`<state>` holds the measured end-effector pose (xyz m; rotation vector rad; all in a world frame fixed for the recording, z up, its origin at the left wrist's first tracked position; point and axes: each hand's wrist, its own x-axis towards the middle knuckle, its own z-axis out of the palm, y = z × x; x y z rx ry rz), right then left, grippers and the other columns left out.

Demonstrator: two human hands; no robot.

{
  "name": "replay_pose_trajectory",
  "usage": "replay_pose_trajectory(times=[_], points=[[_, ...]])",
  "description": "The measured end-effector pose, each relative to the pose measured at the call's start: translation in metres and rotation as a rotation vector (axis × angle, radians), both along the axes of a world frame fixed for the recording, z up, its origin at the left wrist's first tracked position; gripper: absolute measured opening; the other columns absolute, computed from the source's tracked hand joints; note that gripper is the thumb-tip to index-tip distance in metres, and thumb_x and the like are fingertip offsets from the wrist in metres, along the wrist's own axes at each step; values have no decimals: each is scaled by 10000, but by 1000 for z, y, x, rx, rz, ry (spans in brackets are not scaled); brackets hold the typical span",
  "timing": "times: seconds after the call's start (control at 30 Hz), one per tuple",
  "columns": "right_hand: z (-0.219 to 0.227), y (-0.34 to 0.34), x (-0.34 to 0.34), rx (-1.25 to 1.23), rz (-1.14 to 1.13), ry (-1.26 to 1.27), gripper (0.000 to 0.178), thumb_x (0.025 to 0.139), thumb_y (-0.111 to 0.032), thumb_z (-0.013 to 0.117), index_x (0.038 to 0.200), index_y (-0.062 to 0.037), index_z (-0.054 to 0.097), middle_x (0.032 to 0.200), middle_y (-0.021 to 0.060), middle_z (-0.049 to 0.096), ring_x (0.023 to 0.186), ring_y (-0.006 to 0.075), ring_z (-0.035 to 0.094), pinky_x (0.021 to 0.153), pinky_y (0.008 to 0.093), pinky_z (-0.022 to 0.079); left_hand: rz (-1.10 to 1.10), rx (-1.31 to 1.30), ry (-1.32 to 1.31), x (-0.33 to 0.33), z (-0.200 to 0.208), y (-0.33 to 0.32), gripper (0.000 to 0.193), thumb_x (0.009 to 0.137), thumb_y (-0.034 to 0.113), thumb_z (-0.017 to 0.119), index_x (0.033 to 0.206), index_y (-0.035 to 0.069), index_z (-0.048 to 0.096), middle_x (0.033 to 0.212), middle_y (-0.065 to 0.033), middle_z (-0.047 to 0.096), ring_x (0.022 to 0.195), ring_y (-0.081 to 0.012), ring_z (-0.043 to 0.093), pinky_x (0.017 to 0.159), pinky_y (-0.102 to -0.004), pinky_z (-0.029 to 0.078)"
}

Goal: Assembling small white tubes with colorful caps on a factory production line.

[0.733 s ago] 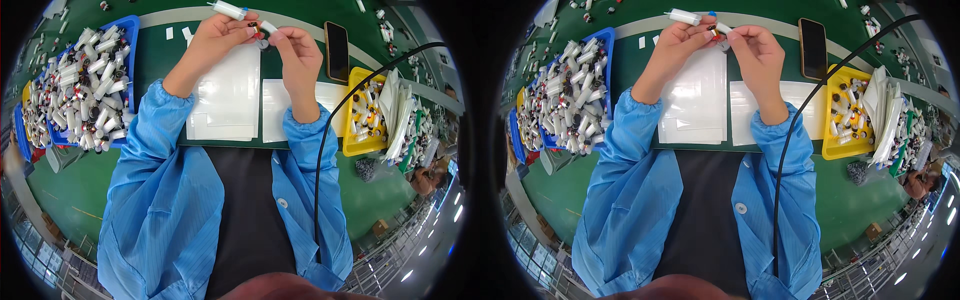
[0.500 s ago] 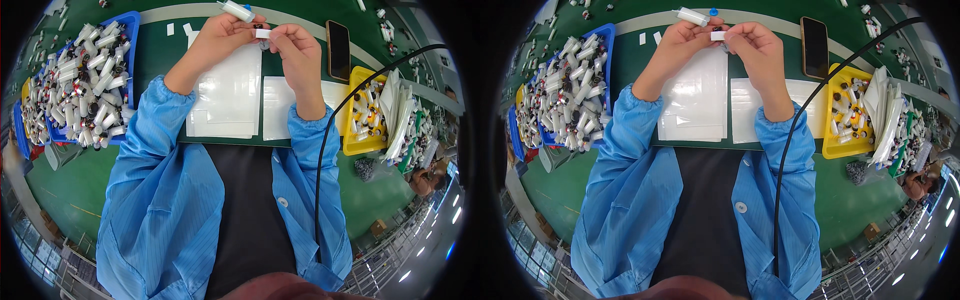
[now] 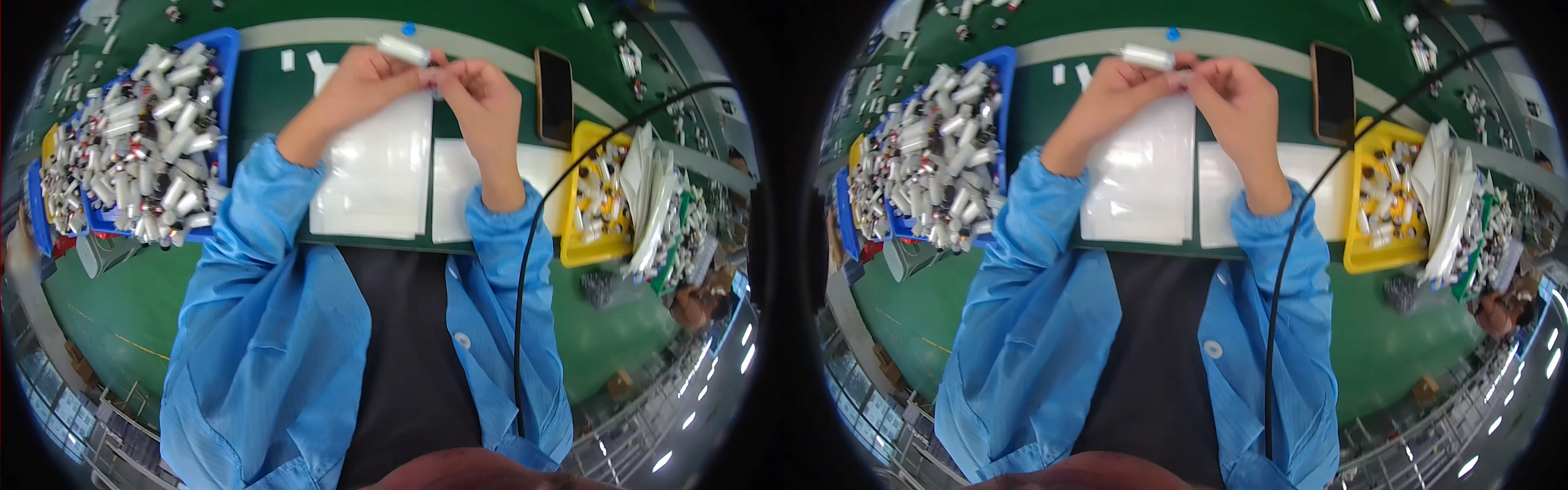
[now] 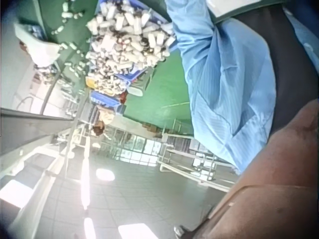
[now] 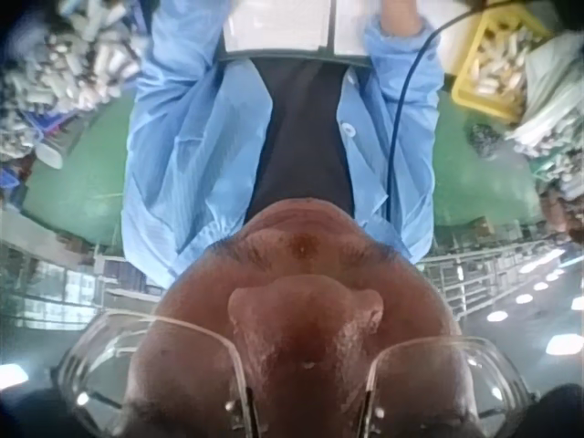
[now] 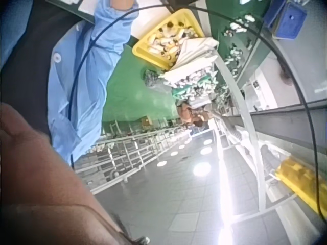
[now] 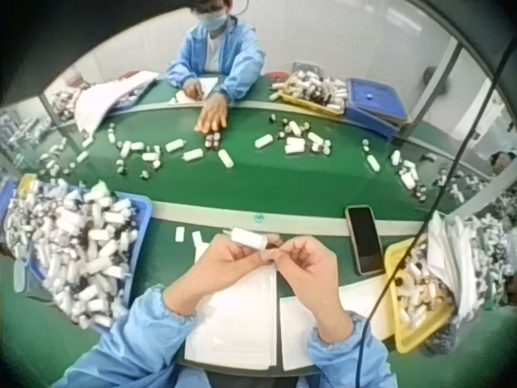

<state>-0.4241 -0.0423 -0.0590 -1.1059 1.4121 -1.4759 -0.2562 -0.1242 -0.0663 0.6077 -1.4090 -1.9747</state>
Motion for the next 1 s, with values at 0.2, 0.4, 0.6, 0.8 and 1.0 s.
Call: replay_pose_trajectory(times=[0.2,0.4,0.6,0.8,1.0], points=[[6,-5,-11,-56,130,-279,168,870,-5,739,1000,-33,635,1019,47,608,909,108,598,800,253,475,-14,-1,70,-3,9,4,311,974,82,662,1257,-44,657,1123,-109,730,990,-146,700,891,-290,570],[9,-6,-8,23,260,-836,292,917,-26,677,1156,-116,536,1084,34,598,1031,135,581,939,337,451,-32,-3,28,-13,33,8,306,942,62,685,1241,3,681,1165,-98,725,1100,-174,667,947,-328,549],[8,-4,-13,32,37,-556,218,929,-69,681,1105,-92,553,1000,7,600,920,94,559,871,270,447,438,-190,-26,-17,34,-87,274,848,18,774,1099,-13,668,1009,-110,736,889,-174,716,805,-301,576],[44,35,24,-34,367,383,285,833,-109,766,1074,-32,636,956,92,603,765,212,607,718,332,526,513,-558,-807,24,-9,-188,450,756,196,860,1129,8,692,1009,-143,734,819,-201,725,745,-308,581],[39,86,52,-68,580,823,355,789,-178,771,1096,-42,652,1001,121,575,903,312,626,803,422,529,719,-1176,-1072,-26,-4,-226,470,823,392,756,1202,121,697,1284,-138,642,1118,-342,642,943,-434,534]])
